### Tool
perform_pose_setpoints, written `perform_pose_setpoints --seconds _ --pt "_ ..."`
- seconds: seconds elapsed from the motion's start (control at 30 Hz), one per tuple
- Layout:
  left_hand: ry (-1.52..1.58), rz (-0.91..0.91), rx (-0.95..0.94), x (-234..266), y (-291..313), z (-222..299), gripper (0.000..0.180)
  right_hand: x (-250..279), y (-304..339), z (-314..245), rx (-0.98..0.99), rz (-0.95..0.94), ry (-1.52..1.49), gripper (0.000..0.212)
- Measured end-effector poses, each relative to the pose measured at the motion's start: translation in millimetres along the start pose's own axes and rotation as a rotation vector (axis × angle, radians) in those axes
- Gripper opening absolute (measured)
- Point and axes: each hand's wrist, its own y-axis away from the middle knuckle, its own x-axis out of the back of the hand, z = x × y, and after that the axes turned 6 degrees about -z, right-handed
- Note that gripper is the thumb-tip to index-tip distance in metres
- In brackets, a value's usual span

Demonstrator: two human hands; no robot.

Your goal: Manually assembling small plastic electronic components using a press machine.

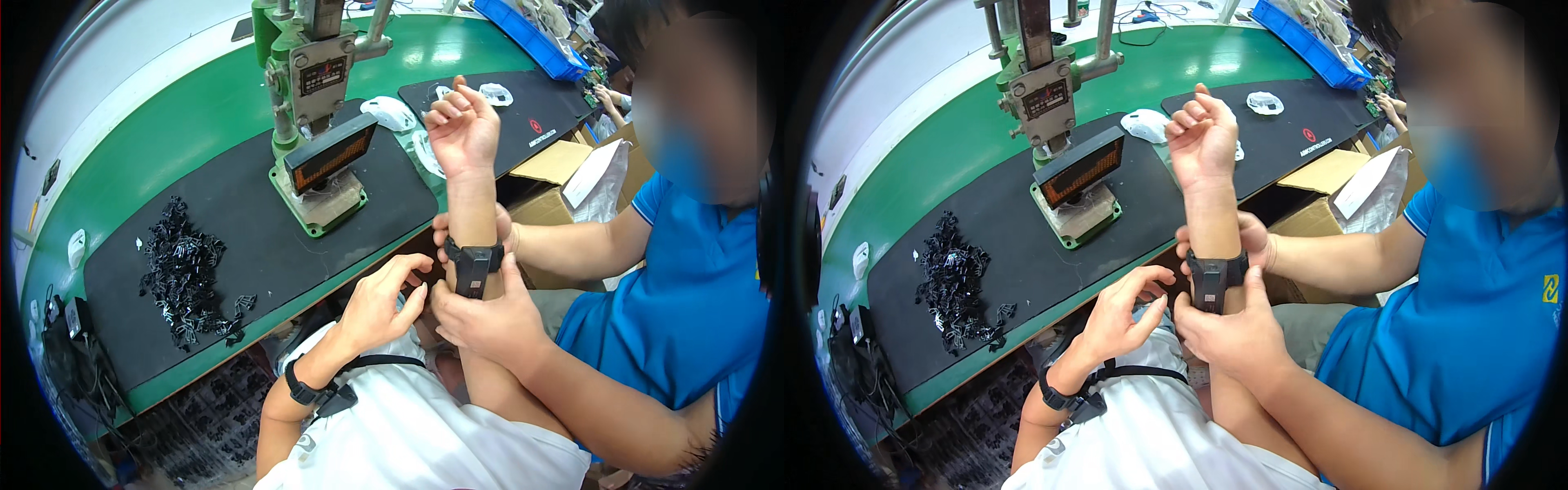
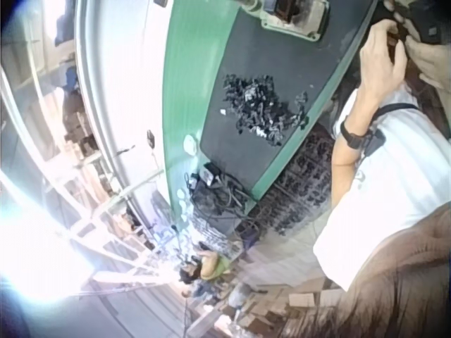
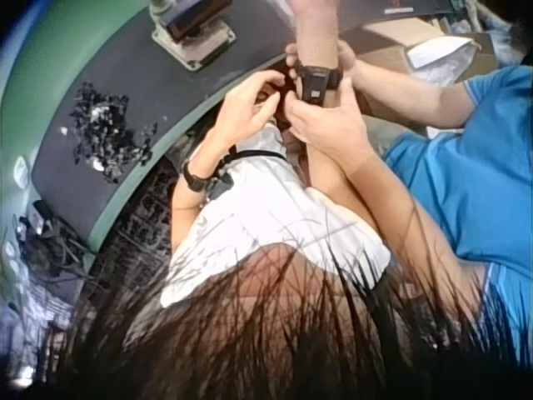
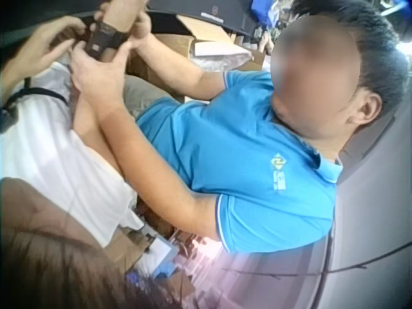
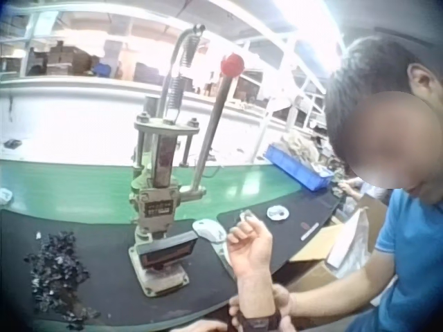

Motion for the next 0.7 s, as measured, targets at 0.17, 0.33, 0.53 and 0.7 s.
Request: perform_pose_setpoints --seconds 0.17,0.33,0.53,0.7 --pt "0.029 -0.009 0.019 0 0 -2 0.036 24 25 18 -0.168 -0.02 -0.22 0.088" --pt "0.002 -0.067 0.015 -12 -9 2 0.037 -82 47 45 0.111 0.289 -1.438 0.084" --pt "0.096 -0.057 -0.009 -6 -6 4 0.035 -110 45 56 0.304 0.237 -1.743 0.079" --pt "0.038 -0.038 0.024 -8 -2 0 0.029 -68 46 46 0.159 0.337 -1.573 0.077"
